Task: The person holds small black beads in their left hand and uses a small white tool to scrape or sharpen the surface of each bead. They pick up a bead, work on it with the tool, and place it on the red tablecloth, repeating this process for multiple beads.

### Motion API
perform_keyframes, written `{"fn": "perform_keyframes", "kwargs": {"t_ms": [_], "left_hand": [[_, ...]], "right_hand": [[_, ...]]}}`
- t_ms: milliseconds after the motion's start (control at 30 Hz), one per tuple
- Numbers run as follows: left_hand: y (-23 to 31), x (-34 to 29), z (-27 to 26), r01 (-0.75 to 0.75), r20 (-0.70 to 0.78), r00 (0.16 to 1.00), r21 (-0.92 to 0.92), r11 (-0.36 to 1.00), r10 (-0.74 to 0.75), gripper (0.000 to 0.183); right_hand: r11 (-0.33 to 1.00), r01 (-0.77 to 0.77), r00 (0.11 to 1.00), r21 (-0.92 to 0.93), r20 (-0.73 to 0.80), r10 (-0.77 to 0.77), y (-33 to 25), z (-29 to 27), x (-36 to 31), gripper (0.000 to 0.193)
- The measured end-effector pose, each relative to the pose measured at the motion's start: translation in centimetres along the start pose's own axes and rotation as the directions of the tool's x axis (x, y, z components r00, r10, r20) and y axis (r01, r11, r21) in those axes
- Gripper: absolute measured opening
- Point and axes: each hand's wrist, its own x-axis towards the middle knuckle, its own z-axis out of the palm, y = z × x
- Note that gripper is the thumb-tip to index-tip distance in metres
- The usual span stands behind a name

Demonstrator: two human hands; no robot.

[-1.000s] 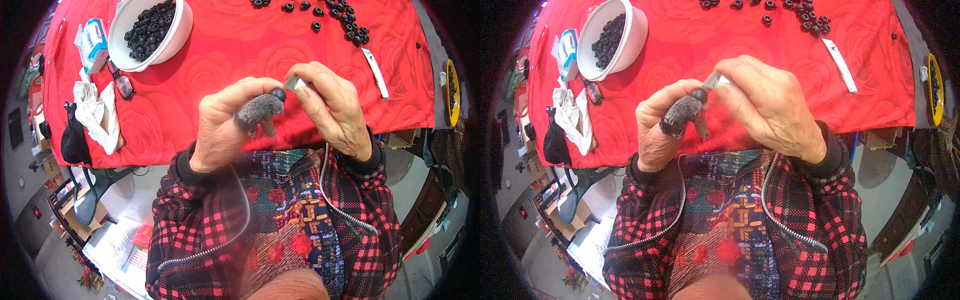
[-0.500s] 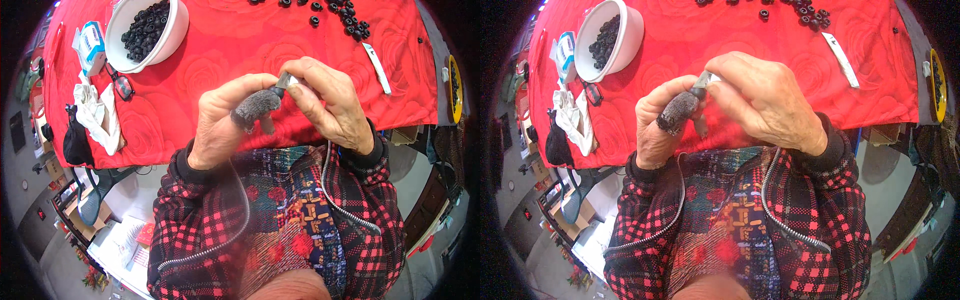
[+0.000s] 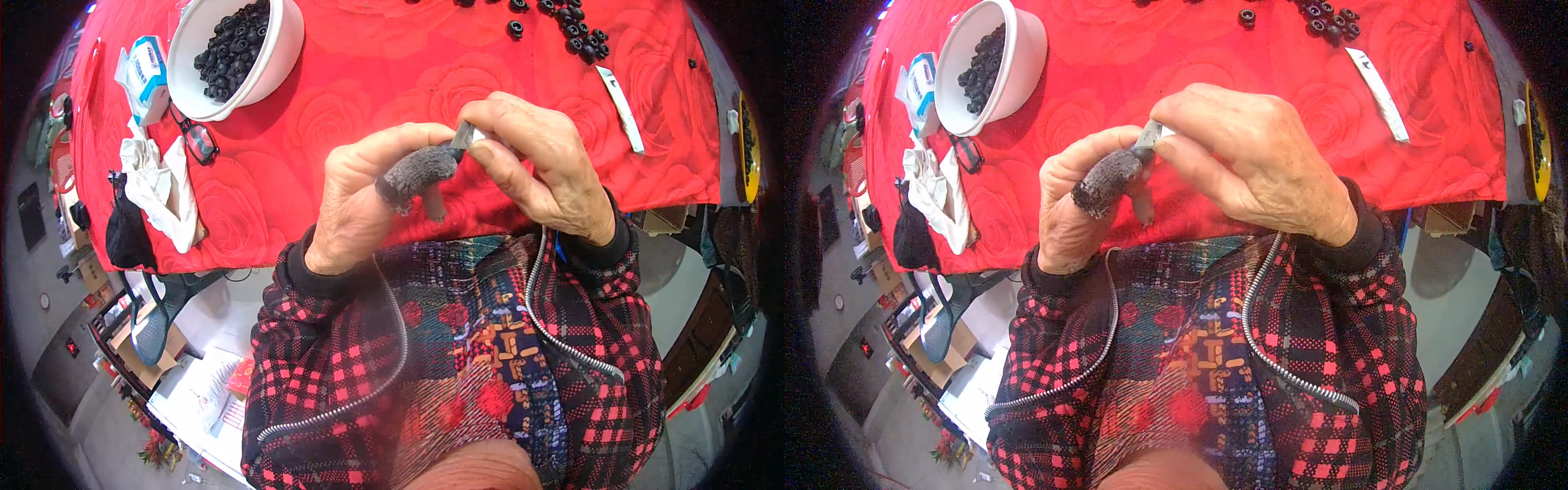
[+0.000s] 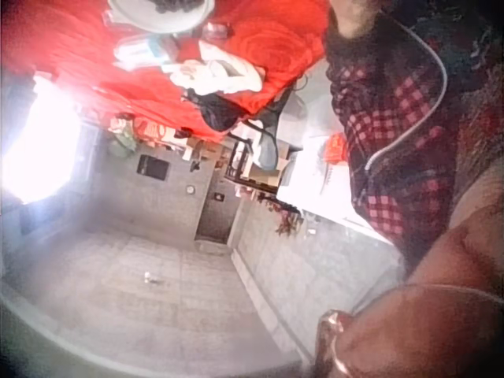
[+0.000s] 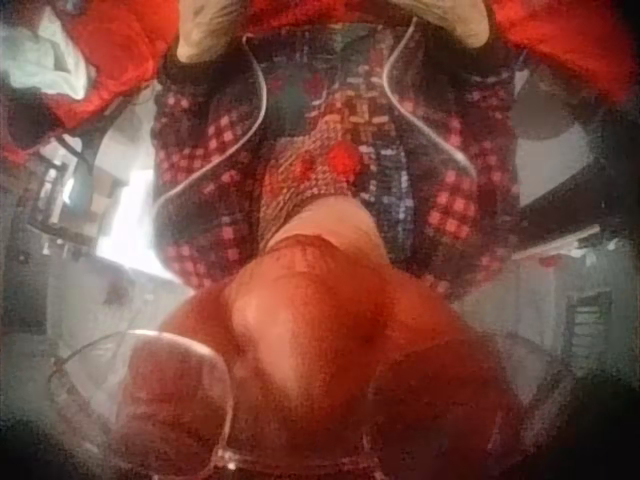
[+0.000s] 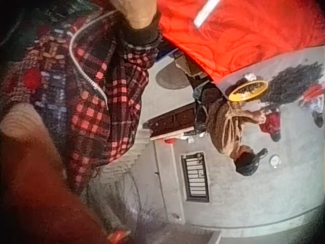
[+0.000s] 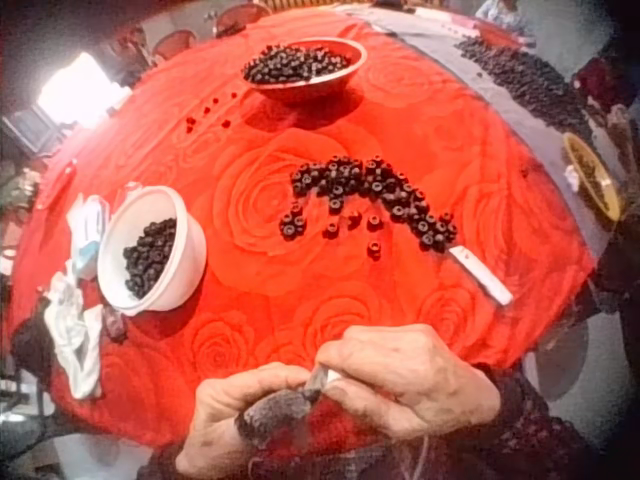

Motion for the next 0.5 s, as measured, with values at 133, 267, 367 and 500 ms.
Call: {"fn": "perform_keyframes", "kwargs": {"t_ms": [133, 267, 367, 500], "left_hand": [[-0.2, 0.2, -0.1, 0.006, 0.004, 1.000, -0.012, 1.000, -0.006, 0.030], [-0.6, 0.4, -0.3, -0.001, 0.022, 1.000, -0.076, 0.997, 0.002, 0.023], [-0.9, 0.6, -0.4, -0.004, 0.019, 1.000, -0.100, 0.995, 0.006, 0.023], [-1.0, 0.7, -0.5, 0.013, 0.013, 1.000, -0.104, 0.994, -0.012, 0.023]], "right_hand": [[1.000, 0.018, 1.000, 0.013, 0.002, -0.019, 0.6, 0.0, -0.1, 0.016], [0.997, 0.031, 0.999, 0.072, 0.004, -0.031, 1.2, 0.1, 0.0, 0.016], [0.994, 0.026, 1.000, 0.109, -0.001, -0.026, 1.7, 0.3, 0.0, 0.016], [0.996, 0.019, 1.000, 0.093, 0.023, -0.021, 2.1, 0.1, 0.1, 0.015]]}}
